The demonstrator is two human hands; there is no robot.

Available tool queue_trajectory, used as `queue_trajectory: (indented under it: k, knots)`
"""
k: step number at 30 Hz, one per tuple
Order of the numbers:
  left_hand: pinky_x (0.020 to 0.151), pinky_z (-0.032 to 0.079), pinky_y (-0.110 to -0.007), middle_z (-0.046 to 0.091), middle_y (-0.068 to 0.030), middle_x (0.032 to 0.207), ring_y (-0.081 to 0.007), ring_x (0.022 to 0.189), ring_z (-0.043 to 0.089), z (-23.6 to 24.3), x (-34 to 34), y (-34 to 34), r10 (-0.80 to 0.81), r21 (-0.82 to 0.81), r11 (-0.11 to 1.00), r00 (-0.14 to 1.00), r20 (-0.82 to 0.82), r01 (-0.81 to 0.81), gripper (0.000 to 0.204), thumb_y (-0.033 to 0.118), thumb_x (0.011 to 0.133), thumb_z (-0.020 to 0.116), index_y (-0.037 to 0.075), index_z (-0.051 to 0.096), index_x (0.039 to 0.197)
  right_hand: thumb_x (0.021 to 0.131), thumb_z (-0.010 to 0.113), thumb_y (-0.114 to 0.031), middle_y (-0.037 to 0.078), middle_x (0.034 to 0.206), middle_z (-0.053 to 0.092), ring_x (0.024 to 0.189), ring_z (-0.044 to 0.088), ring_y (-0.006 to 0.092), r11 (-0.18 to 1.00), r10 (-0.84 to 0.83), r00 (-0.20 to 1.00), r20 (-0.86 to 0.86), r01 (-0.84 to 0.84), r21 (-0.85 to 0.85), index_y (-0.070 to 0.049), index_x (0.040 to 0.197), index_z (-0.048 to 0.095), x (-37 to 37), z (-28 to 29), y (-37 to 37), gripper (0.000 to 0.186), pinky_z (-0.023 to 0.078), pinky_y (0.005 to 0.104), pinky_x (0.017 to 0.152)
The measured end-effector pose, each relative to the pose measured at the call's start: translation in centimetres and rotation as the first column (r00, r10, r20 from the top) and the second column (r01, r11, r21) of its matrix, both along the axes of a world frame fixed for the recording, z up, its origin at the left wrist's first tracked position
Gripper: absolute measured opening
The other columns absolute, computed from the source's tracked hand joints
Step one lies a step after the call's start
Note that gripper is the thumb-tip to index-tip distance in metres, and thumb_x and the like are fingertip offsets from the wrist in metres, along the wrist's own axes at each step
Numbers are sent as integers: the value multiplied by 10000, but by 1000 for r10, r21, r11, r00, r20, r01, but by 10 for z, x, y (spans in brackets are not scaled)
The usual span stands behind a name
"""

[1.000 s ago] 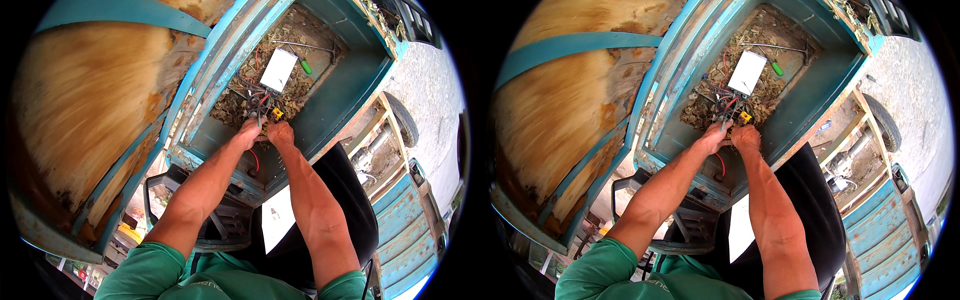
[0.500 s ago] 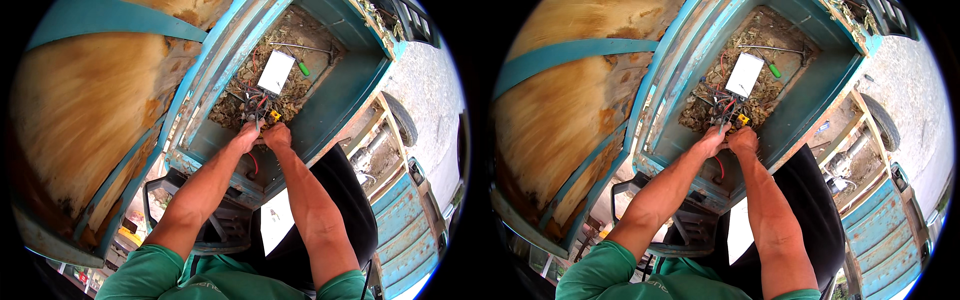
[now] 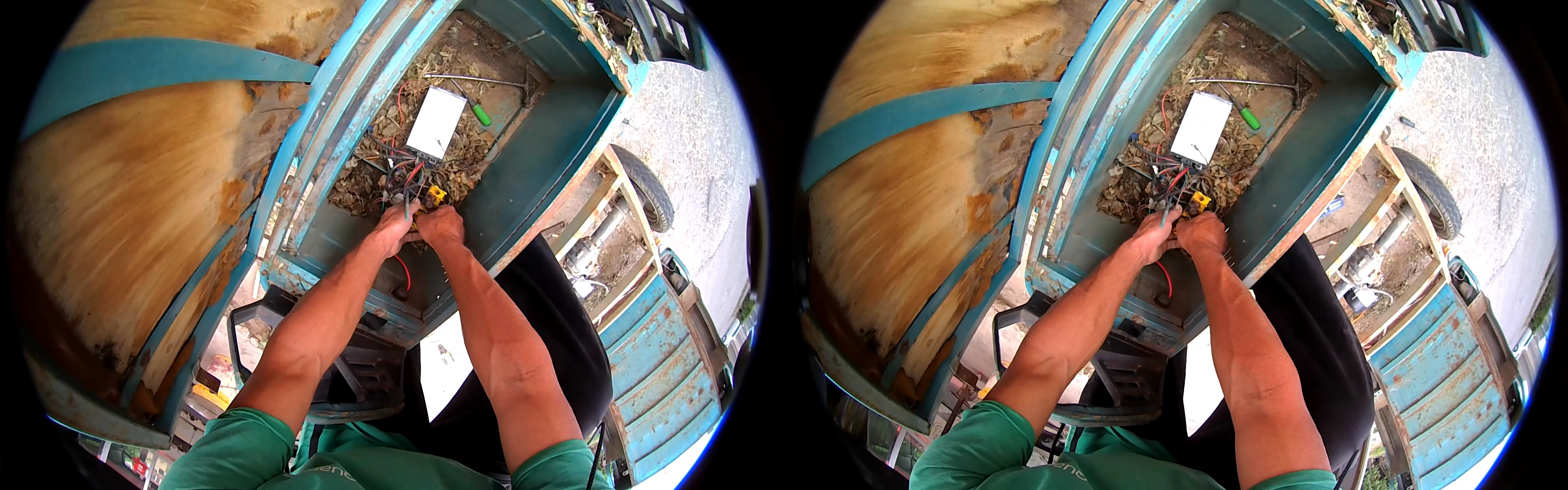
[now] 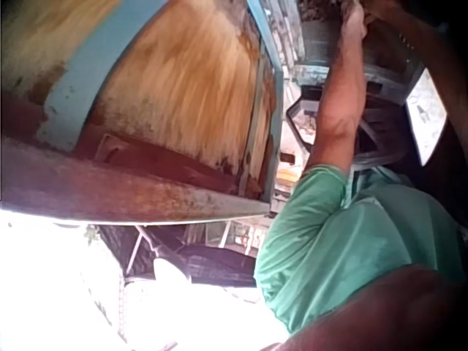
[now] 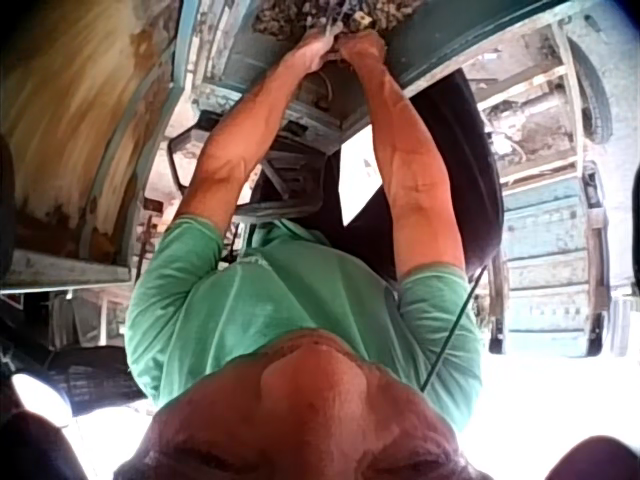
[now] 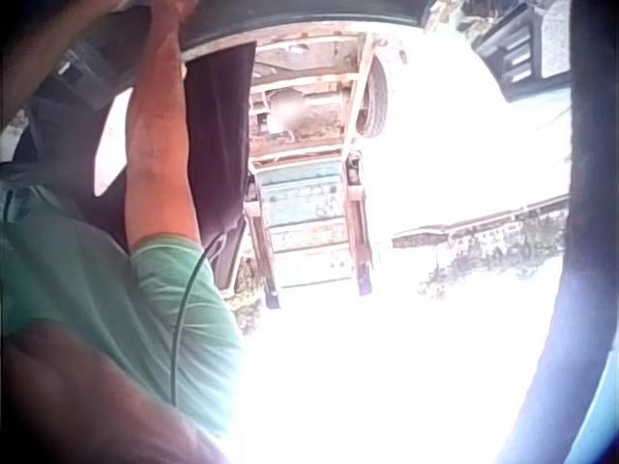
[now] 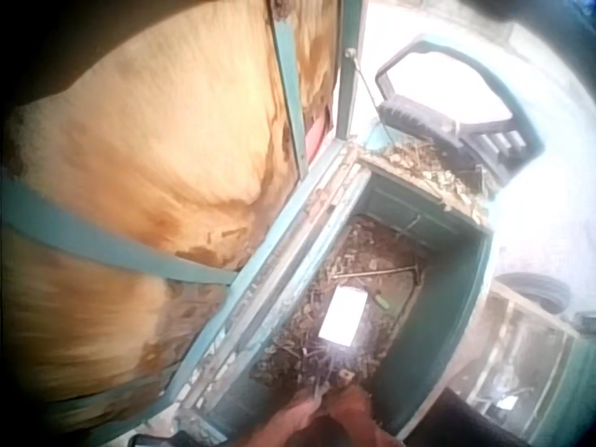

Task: The person uses a screwdriver to remove screws from a metal panel on a teal three-wheeled vehicle. After opening the panel, they manipulate wires and a yellow electrical component inside the compartment, then remove the component and place it on the vehicle frame.

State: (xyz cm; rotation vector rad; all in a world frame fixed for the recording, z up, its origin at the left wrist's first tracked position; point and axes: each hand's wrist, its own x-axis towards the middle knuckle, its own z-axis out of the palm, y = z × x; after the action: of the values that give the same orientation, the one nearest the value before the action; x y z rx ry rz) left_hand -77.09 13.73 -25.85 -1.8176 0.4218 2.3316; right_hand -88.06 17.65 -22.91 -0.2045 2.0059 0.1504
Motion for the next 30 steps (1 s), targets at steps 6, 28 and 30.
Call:
queue_trajectory:
  k: [6,28,30]
  knots:
    - [817,529,-388,579,-93,1186,-224,974,612,1,-1,-1,-27,-10,1000,1000,1,27,435,367,987,575,45,515,1273,809,656,-414,264,1178,648,1117,629,395,997,70,998,-8,-70,-31,11,1106,676,6,-10,9,518,514,435,937]
    - [857,523,-420,553,-105,1275,-238,1068,601,4,-1,-4,-42,5,999,998,-48,43,459,360,993,561,38,492,1312,795,673,-449,244,1113,679,1062,657,389,998,55,997,-61,-58,-35,-3,1058,706,8,-14,9,519,526,448,909]
    - [863,520,-421,560,-104,1263,-239,1070,601,6,-2,-3,-47,-16,999,999,-21,47,458,359,993,561,34,495,1308,788,679,-453,243,1110,681,1060,658,388,992,103,992,-72,-107,-60,-6,1053,710,10,-19,14,520,529,445,901]
